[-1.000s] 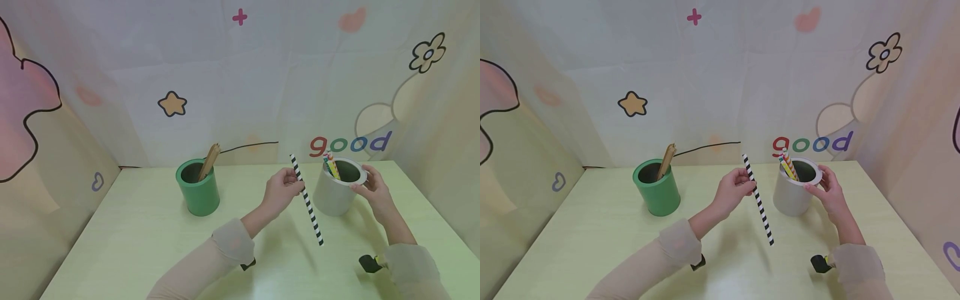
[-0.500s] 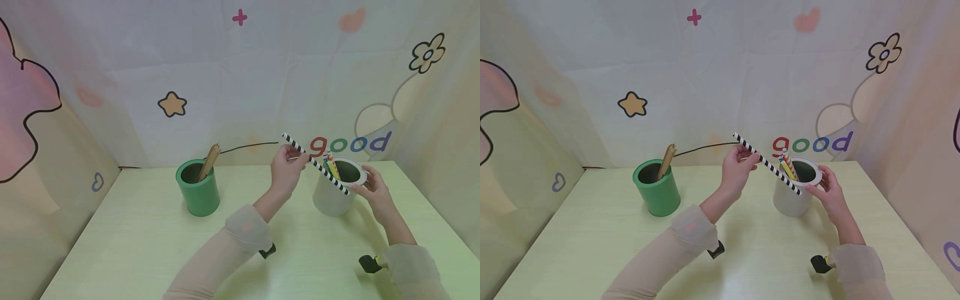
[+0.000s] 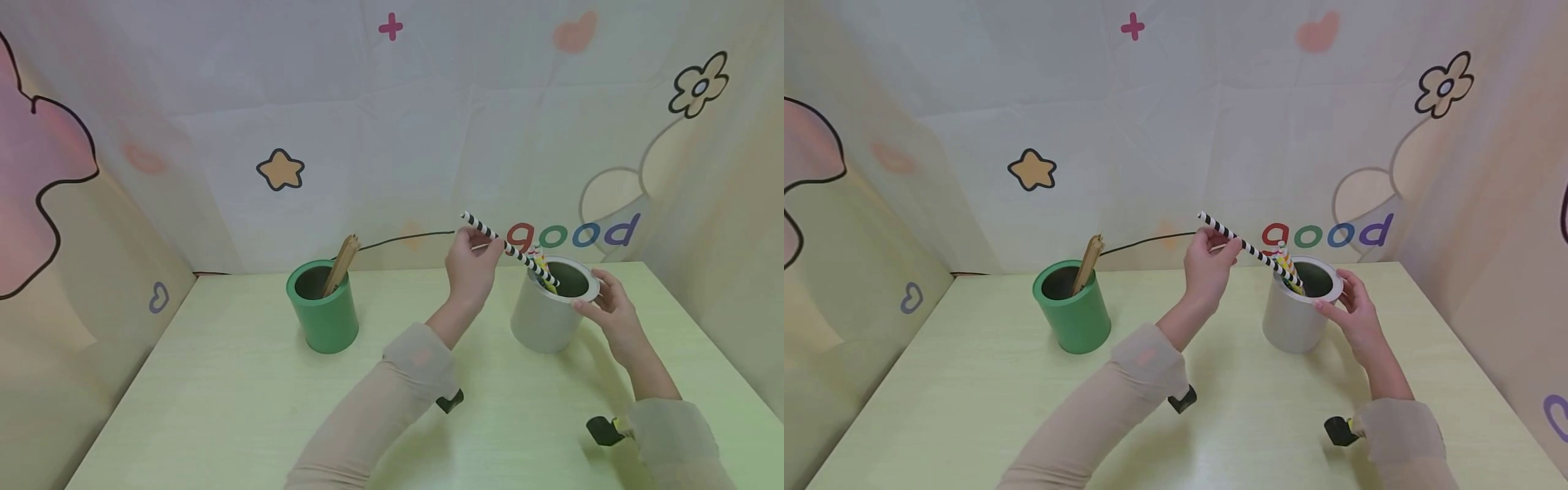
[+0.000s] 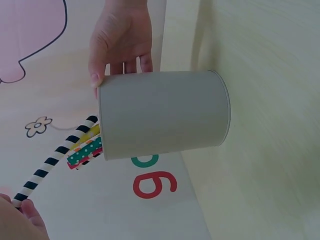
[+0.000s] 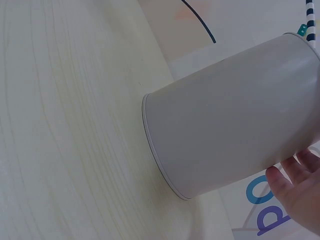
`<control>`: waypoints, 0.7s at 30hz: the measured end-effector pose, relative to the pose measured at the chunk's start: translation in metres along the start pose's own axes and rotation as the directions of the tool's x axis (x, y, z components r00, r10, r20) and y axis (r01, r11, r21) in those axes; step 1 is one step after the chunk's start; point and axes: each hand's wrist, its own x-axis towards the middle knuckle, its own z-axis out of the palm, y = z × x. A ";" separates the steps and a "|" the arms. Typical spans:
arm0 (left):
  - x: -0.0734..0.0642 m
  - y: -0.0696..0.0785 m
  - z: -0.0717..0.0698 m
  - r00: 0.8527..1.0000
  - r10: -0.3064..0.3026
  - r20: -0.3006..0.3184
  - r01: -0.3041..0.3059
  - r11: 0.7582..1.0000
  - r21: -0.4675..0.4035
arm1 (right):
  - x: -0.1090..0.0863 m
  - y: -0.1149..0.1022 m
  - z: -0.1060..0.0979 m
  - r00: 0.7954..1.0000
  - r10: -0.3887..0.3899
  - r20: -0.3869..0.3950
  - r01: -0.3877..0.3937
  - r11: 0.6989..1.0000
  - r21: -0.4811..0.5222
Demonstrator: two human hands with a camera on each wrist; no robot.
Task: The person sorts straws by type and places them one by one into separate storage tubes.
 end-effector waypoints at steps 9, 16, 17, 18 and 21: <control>0.005 -0.004 0.008 1.000 -0.018 -0.013 0.019 0.996 0.090 | 0.000 0.000 0.000 1.000 -0.009 0.003 0.009 1.000 -0.013; 0.005 -0.006 0.017 0.999 -0.028 0.024 0.022 0.973 0.229 | 0.000 0.000 0.000 1.000 -0.002 0.004 0.002 1.000 -0.011; 0.005 -0.006 0.018 0.999 -0.030 0.034 0.021 0.970 0.244 | 0.000 0.000 0.000 1.000 -0.001 0.004 0.002 1.000 -0.008; 0.005 -0.007 0.020 0.999 -0.032 0.043 0.020 0.965 0.260 | 0.000 0.000 0.000 1.000 -0.001 0.005 0.001 1.000 -0.007; 0.003 -0.010 0.024 0.997 -0.043 0.066 0.020 0.950 0.312 | 0.000 0.000 0.000 1.000 -0.002 0.006 0.002 1.000 0.003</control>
